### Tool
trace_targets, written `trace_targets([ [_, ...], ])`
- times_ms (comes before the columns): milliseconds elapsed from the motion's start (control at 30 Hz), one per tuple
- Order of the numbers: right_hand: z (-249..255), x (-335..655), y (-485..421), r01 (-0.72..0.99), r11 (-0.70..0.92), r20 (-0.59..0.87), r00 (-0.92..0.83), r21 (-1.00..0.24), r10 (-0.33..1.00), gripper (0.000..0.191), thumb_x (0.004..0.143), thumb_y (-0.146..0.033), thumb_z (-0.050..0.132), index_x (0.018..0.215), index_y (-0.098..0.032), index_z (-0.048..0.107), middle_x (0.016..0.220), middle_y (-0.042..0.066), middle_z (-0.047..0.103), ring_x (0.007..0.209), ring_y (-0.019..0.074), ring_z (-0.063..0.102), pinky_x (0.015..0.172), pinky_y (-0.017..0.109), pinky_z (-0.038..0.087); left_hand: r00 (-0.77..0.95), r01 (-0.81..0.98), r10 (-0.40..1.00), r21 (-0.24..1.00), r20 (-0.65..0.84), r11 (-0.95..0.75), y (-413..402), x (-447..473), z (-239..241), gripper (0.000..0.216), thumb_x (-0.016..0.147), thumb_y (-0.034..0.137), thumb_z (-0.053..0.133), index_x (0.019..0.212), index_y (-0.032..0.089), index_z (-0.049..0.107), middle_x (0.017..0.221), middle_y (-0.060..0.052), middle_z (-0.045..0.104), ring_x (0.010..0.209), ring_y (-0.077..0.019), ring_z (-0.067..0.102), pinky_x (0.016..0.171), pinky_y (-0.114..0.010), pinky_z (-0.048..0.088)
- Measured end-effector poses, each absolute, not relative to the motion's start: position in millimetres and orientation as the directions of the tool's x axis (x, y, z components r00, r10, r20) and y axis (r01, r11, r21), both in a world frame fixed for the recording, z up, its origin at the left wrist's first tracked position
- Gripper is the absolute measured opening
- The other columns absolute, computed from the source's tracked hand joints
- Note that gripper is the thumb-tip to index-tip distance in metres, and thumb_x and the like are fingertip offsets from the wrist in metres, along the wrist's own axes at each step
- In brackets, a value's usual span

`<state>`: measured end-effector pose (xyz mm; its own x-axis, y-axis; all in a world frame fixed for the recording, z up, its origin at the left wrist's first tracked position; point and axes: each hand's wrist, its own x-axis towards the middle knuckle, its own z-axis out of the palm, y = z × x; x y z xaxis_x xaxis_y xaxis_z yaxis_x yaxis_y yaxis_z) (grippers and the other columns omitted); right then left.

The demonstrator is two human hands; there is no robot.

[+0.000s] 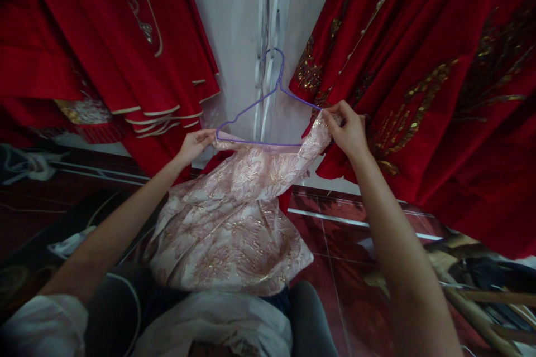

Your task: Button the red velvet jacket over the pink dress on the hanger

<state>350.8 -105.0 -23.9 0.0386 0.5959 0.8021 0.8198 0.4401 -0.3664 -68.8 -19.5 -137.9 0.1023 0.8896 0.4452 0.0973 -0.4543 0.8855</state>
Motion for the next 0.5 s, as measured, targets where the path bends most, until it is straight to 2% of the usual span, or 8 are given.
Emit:
trace_targets([
  [100,-20.1,351.2,-108.2,0.838,0.426,0.811,0.032,-0.340,0.584,0.022,0.086,-0.041,0.060,0.084,-0.020,0.063,0.073,0.001,0.062,0.062,0.0123,0.049,0.061,0.027,0.038,0.144,0.066,0.918,0.922,0.369,-0.381,-16.7,-73.3,-129.7,0.053,0.063,0.049,0.079,0.102,0.014,0.073,0.103,-0.012,0.074,0.091,-0.0222,0.067,0.091,-0.037,0.051],
  [200,-17.2,352.0,-109.5,0.847,0.420,0.820,0.031,-0.325,0.571,0.021,0.086,-0.040,0.060,0.085,-0.019,0.063,0.076,0.002,0.065,0.064,0.0127,0.053,0.064,0.027,0.039,0.259,0.013,0.935,0.967,0.244,-0.256,-19.8,-85.6,-123.4,0.047,0.061,0.040,0.082,0.100,0.016,0.075,0.100,-0.010,0.074,0.086,-0.0198,0.068,0.089,-0.035,0.052],
  [300,-17.3,352.5,-107.6,0.841,0.429,0.812,0.021,-0.330,0.583,0.020,0.086,-0.039,0.060,0.085,-0.019,0.063,0.077,0.002,0.066,0.064,0.0132,0.053,0.062,0.027,0.038,0.301,-0.024,0.940,0.986,0.163,-0.164,-26.5,-98.4,-121.2,0.047,0.058,0.035,0.085,0.100,0.017,0.075,0.100,-0.010,0.075,0.086,-0.0191,0.069,0.088,-0.034,0.054],
  [400,-18.9,351.6,-104.4,0.834,0.436,0.808,0.019,-0.338,0.590,0.019,0.085,-0.039,0.061,0.083,-0.021,0.062,0.074,0.001,0.065,0.060,0.0126,0.049,0.057,0.027,0.035,0.228,-0.040,0.958,0.985,0.171,-0.167,-29.1,-100.8,-119.5,0.048,0.056,0.038,0.087,0.098,0.017,0.076,0.101,-0.011,0.074,0.086,-0.0198,0.069,0.086,-0.035,0.054],
  [500,-19.0,349.1,-103.4,0.816,0.452,0.790,0.010,-0.360,0.613,0.018,0.085,-0.040,0.061,0.081,-0.022,0.060,0.074,0.002,0.065,0.058,0.0128,0.046,0.056,0.028,0.035,0.160,-0.045,0.952,0.966,0.259,-0.255,-25.5,-87.9,-110.0,0.046,0.057,0.042,0.086,0.095,0.017,0.077,0.104,-0.011,0.074,0.091,-0.0212,0.069,0.089,-0.036,0.053],
])
